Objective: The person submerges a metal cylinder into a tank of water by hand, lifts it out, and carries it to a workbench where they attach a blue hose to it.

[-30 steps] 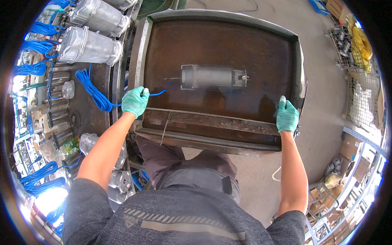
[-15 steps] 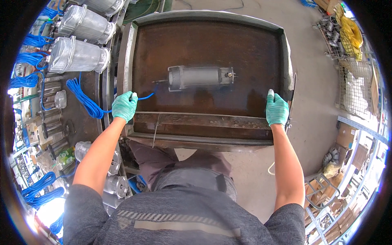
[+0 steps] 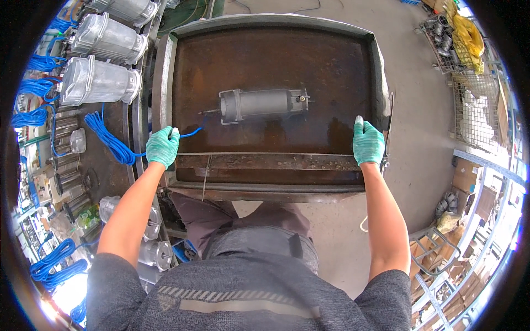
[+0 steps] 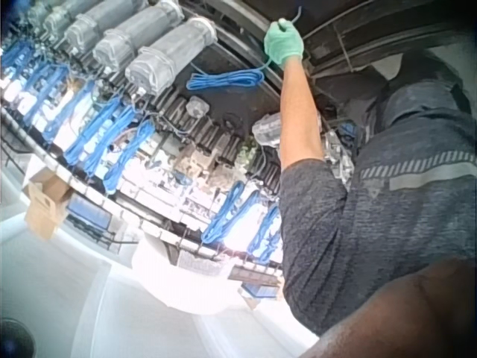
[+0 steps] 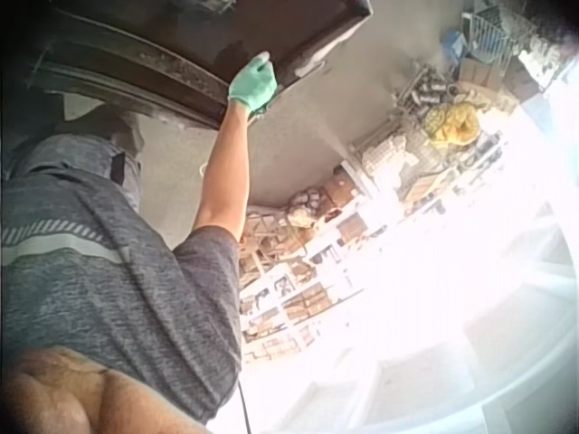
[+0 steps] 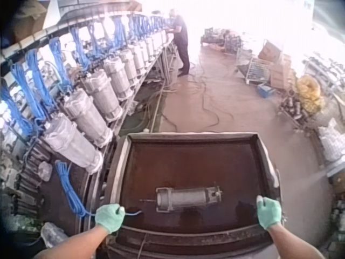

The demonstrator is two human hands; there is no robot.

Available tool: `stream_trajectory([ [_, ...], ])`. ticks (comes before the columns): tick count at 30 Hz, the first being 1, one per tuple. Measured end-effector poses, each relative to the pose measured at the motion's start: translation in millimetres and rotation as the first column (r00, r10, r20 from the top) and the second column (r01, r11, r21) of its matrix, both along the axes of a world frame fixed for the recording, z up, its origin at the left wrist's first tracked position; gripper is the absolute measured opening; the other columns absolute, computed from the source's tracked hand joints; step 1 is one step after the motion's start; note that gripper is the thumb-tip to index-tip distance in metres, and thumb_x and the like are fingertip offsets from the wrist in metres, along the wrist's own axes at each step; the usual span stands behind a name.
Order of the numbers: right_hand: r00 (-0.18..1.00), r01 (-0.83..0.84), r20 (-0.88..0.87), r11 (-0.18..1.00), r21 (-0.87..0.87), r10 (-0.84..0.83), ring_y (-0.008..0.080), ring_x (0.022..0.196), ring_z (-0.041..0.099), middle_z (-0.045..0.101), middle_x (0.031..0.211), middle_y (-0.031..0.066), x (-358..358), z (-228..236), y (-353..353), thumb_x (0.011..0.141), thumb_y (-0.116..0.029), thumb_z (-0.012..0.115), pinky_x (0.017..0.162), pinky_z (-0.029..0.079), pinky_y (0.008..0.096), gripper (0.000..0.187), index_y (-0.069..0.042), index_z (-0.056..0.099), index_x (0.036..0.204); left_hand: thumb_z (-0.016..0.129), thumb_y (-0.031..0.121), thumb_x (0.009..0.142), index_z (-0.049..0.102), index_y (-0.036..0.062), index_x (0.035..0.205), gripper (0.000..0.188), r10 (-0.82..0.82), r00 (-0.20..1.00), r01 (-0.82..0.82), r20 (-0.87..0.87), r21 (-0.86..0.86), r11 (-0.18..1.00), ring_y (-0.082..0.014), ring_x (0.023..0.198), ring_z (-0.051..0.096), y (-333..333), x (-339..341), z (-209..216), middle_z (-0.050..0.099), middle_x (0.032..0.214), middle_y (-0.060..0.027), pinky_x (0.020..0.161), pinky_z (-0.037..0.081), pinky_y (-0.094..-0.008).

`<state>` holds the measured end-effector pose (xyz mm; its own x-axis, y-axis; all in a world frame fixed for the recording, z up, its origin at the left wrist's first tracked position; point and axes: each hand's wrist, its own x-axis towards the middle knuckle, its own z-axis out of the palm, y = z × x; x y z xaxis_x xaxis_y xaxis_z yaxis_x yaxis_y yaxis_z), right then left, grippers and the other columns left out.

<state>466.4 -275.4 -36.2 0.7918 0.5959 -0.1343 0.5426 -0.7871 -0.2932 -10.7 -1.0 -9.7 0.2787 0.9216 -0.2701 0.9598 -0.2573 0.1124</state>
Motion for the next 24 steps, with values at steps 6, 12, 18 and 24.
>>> stream_trajectory([
  [6,1.000,-0.003,0.010,1.000,-0.002,0.003,0.0480,0.077,0.064,0.068,0.082,0.0252,-0.6,0.9,1.2,0.106,-0.049,0.048,0.073,0.050,0.0538,0.054,-0.004,0.068,0.081,0.055,0.039,0.101,0.070,0.0088,0.090,0.035,-0.023,1.000,0.023,-0.003,0.009,1.000,-0.0436,0.086,0.067,-0.4,-2.1,0.5,0.071,0.087,-0.0206,0.078,0.053,-0.0527],
  [12,1.000,0.005,0.013,1.000,0.002,-0.005,0.0478,0.077,0.064,0.068,0.082,0.0254,-0.8,-2.8,1.2,0.106,-0.049,0.047,0.074,0.049,0.0537,0.055,-0.004,0.068,0.082,0.054,0.039,0.101,0.069,0.0085,0.089,0.036,-0.027,1.000,0.027,0.000,0.007,1.000,-0.0433,0.087,0.067,0.0,-3.4,4.0,0.071,0.088,-0.0201,0.078,0.053,-0.0528],
  [18,0.999,-0.040,0.010,0.995,0.093,0.039,0.0479,0.073,0.060,0.065,0.078,0.0262,-2.2,-4.5,-1.6,0.107,-0.049,0.048,0.072,0.047,0.0529,0.056,-0.003,0.065,0.081,0.052,0.042,0.101,0.070,0.0097,0.089,0.039,-0.046,0.999,0.046,0.003,-0.006,0.999,-0.0414,0.087,0.069,3.1,-6.4,1.2,0.073,0.090,-0.0184,0.080,0.054,-0.0527],
  [24,0.932,-0.359,0.010,0.929,-0.094,0.361,0.0494,0.090,0.064,0.069,0.092,0.0269,-28.6,22.8,62.0,0.105,-0.048,0.052,0.076,0.050,0.0561,0.047,-0.003,0.064,0.093,0.055,0.040,0.101,0.068,0.0097,0.086,0.036,-0.019,0.998,0.020,0.064,-0.015,1.000,-0.0419,0.084,0.068,1.3,-11.3,5.3,0.071,0.085,-0.0180,0.077,0.053,-0.0532],
])
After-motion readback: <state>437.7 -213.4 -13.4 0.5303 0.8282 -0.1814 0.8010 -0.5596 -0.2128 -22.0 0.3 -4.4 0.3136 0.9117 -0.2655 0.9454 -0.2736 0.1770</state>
